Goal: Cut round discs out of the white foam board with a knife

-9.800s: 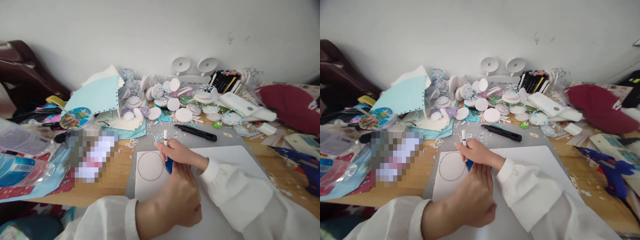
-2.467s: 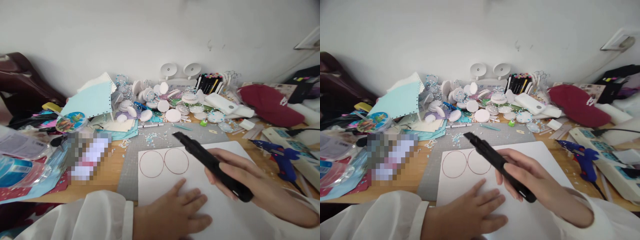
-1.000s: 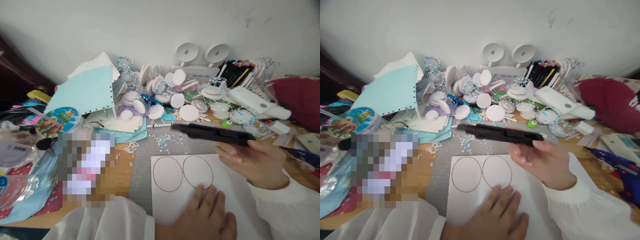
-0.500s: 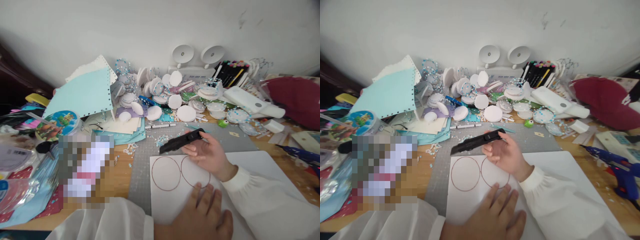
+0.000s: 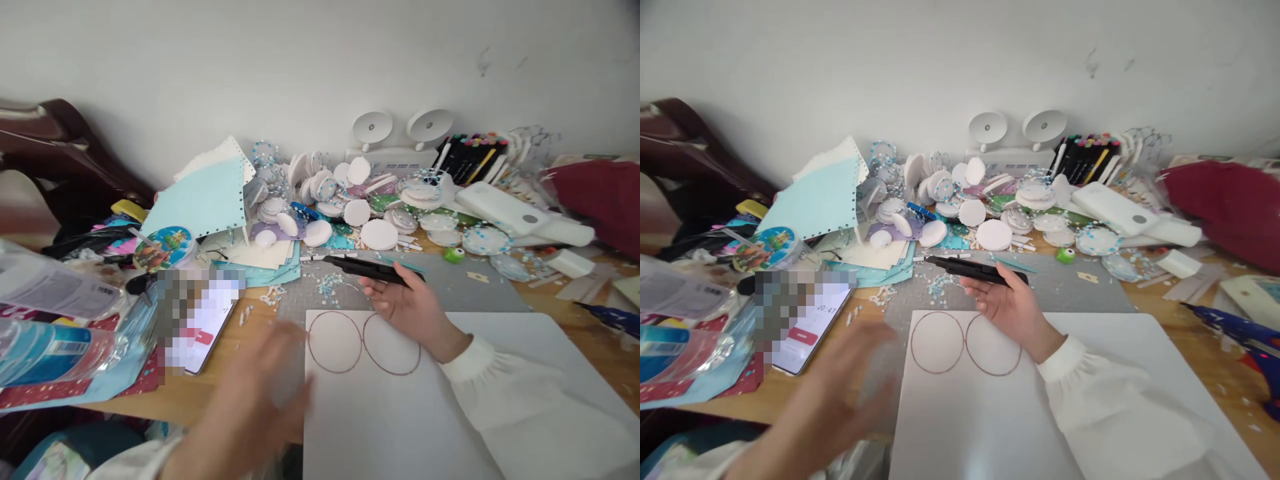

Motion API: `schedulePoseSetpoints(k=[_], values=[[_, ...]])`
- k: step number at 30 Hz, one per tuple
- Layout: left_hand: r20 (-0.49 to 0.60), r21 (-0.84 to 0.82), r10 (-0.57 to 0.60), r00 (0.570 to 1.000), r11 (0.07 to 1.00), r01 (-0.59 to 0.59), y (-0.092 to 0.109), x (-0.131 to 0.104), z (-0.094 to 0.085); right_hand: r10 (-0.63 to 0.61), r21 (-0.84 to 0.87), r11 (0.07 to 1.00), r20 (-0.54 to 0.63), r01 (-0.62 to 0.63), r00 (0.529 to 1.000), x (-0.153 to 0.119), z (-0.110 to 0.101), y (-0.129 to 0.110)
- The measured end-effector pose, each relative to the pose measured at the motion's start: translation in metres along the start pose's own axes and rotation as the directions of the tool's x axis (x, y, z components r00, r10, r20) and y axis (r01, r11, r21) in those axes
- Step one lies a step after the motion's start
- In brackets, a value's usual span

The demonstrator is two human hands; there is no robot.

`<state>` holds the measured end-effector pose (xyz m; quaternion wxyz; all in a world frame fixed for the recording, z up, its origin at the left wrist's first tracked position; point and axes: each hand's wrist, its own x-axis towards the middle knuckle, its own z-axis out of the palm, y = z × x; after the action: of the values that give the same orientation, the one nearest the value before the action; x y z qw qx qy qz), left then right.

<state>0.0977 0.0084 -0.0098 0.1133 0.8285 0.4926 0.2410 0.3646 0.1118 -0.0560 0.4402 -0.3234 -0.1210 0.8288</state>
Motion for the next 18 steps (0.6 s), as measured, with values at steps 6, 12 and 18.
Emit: schedulePoseSetpoints(k=[6, 12, 18], values=[[-0.285, 0.411, -0.454, 0.844, 0.738, 0.535, -0.113, -0.018, -0.033, -0.011, 0.047, 0.999, 0.019, 0.010, 1.000, 0.001, -0.004, 0.001], [-0.161, 0.416, -0.556, 0.815, 0.711, 0.567, -0.125, -0.009, -0.027, -0.036, 0.070, 0.997, 0.023, 0.034, 0.999, 0.000, -0.006, 0.002], [-0.167, 0.381, -0.558, 0.813, 0.724, 0.575, -0.116, 0.001, -0.027, -0.054, 0.049, 0.997, 0.033, 0.053, 0.998, -0.002, -0.004, 0.002]])
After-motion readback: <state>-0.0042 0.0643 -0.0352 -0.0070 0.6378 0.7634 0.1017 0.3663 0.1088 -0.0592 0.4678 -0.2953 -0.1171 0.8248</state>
